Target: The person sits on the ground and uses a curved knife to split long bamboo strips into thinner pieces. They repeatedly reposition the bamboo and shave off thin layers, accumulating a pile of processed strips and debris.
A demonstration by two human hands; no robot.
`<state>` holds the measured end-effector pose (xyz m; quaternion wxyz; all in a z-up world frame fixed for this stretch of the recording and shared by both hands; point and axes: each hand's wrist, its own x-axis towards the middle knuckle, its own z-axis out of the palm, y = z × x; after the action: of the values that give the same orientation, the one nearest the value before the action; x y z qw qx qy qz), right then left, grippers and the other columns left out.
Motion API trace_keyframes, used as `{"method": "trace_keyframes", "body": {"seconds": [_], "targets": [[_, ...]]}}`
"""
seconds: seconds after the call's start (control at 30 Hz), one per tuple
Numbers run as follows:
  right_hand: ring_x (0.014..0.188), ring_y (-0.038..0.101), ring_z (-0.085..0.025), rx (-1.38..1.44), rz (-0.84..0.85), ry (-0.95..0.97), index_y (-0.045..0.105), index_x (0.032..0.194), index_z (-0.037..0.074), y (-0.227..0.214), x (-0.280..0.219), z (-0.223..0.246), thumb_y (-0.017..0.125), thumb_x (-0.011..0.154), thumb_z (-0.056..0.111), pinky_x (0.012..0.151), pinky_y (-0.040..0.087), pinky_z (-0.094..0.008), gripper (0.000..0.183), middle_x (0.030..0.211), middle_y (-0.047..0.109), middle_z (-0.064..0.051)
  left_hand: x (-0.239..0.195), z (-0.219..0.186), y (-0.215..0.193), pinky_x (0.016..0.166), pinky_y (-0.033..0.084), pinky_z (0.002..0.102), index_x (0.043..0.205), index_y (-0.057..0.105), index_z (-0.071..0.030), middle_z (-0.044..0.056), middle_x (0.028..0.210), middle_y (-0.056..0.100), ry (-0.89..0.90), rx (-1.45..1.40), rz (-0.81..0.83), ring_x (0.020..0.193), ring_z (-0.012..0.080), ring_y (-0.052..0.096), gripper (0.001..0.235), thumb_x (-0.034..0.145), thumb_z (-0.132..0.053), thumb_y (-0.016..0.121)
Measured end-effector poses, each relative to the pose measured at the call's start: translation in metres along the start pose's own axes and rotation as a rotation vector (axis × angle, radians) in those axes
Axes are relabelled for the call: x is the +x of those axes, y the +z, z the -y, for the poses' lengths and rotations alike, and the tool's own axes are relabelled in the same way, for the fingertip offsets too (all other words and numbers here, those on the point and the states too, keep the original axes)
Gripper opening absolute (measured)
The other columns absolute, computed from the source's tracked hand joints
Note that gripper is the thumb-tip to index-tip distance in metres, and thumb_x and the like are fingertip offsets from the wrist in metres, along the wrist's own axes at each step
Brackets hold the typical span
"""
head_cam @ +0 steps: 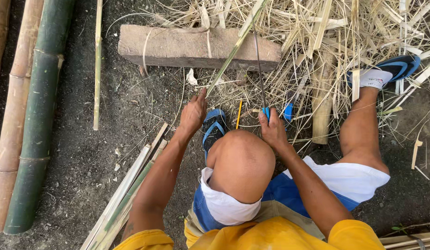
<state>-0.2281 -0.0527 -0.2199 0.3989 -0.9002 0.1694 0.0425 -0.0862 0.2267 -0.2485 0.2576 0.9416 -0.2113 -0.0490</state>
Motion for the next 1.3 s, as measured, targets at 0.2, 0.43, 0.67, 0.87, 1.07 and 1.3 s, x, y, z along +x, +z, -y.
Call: {"method": "trace_keyframes", "body": {"seconds": [0.2,0.43,0.67,0.87,1.07,1.3], "targets": [[0.047,0.058,-0.032,-0.218,0.243,0.120,0.046,0.106,0.008,-0.033,0.038,0.024,0.039,0.109,0.044,0.041,0.051,-0.053,0.037,0.063,0.058,-0.013,-0.010,-0.019,0.006,0.054,0.056,0.058,0.126,0.051,0.004,0.030,0.075,0.064,-0.348,-0.148,0.373,0.060,0.0456,0.069,0.043,0.115,-0.025,0.022],[0.061,0.070,-0.039,-0.527,0.388,-0.167,0.053,0.106,0.003,-0.023,0.058,0.062,0.045,0.106,0.053,0.058,0.055,-0.053,0.051,0.068,0.068,-0.019,-0.029,-0.030,0.005,0.051,0.051,0.057,0.096,0.049,0.000,0.029,0.068,0.062,-0.289,-0.180,0.255,0.056,0.0453,0.063,0.036,0.111,-0.028,0.032],[0.052,0.066,-0.031,-0.622,0.348,-0.030,0.058,0.113,0.002,-0.054,0.100,0.055,0.039,0.108,0.054,0.051,0.054,-0.049,0.055,0.063,0.065,-0.015,-0.063,-0.025,-0.022,0.053,0.049,0.059,0.101,0.048,-0.002,0.031,0.068,0.063,-0.312,-0.235,0.285,0.057,0.0475,0.064,0.029,0.109,-0.027,0.035],[0.051,0.063,-0.026,-0.908,0.572,-0.266,0.058,0.109,0.004,-0.041,0.078,0.049,0.042,0.107,0.055,0.050,0.052,-0.042,0.054,0.066,0.066,-0.011,-0.059,-0.022,-0.030,0.060,0.052,0.061,0.105,0.052,-0.003,0.033,0.083,0.066,-0.339,-0.194,0.265,0.066,0.0501,0.067,0.030,0.108,-0.029,0.037],[0.058,0.061,-0.023,-0.351,-0.097,0.300,0.062,0.116,0.000,-0.120,0.146,0.004,0.038,0.116,0.047,0.052,0.047,-0.041,0.053,0.070,0.061,-0.007,-0.097,0.003,-0.047,0.067,0.053,0.059,0.110,0.056,-0.001,0.032,0.087,0.069,-0.361,-0.149,0.261,0.075,0.0499,0.068,0.034,0.107,-0.031,0.042],[0.060,0.067,-0.031,-0.717,0.349,-0.310,0.056,0.105,0.007,-0.027,0.060,0.031,0.046,0.102,0.060,0.054,0.055,-0.048,0.053,0.075,0.067,-0.014,-0.051,-0.004,-0.009,0.074,0.057,0.052,0.100,0.066,-0.003,0.025,0.085,0.071,-0.360,-0.407,0.395,0.078,0.0393,0.073,0.043,0.109,-0.035,0.040]]}}
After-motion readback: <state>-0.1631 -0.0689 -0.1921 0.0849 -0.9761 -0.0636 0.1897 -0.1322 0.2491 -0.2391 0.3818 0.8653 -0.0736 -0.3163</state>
